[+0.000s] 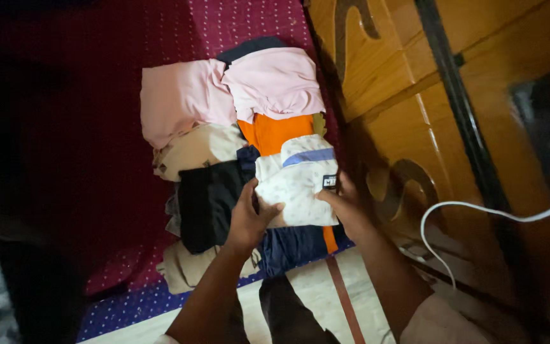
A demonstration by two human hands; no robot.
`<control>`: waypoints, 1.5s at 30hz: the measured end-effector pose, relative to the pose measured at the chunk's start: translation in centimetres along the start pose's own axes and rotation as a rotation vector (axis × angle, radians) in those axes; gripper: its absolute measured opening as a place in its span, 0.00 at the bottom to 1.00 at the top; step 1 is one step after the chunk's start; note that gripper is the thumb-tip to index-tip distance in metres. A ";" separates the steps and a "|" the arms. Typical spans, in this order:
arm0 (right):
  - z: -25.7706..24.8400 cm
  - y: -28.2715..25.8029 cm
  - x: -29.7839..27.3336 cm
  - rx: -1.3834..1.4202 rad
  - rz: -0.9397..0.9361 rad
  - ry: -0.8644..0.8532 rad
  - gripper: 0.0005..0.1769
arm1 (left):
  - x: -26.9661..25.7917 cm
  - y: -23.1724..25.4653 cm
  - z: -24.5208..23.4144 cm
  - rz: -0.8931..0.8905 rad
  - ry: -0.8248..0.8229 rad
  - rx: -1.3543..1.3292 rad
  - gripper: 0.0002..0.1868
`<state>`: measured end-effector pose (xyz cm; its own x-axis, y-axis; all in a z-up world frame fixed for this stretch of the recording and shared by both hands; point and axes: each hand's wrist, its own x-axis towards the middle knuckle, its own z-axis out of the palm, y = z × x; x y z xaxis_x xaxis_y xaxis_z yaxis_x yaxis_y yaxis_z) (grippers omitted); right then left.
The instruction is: The person picks up several folded clothing items, including a yellow shirt and a blue cloth, and places them into an open suitcase on the floor before zipping up a grey interior divider.
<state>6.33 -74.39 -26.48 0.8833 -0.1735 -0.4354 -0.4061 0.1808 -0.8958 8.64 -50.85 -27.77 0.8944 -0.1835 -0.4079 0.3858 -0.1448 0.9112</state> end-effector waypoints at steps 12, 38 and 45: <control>-1.0 4.1 5.4 -0.174 0.109 -0.053 0.35 | 3.1 -4.4 1.6 0.001 0.114 0.248 0.46; 1.0 1.6 3.1 -1.370 -0.639 -0.195 0.50 | 2.8 1.2 1.3 0.298 -0.201 1.107 0.51; 0.4 3.3 4.1 -1.452 -0.545 -0.244 0.52 | 3.5 0.9 1.3 0.227 -0.263 1.166 0.57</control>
<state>8.68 -74.13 -31.13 0.9499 0.2754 -0.1480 0.2191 -0.9240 -0.3133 11.79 -52.90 -28.40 0.7896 -0.4902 -0.3691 -0.3296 -0.8461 0.4189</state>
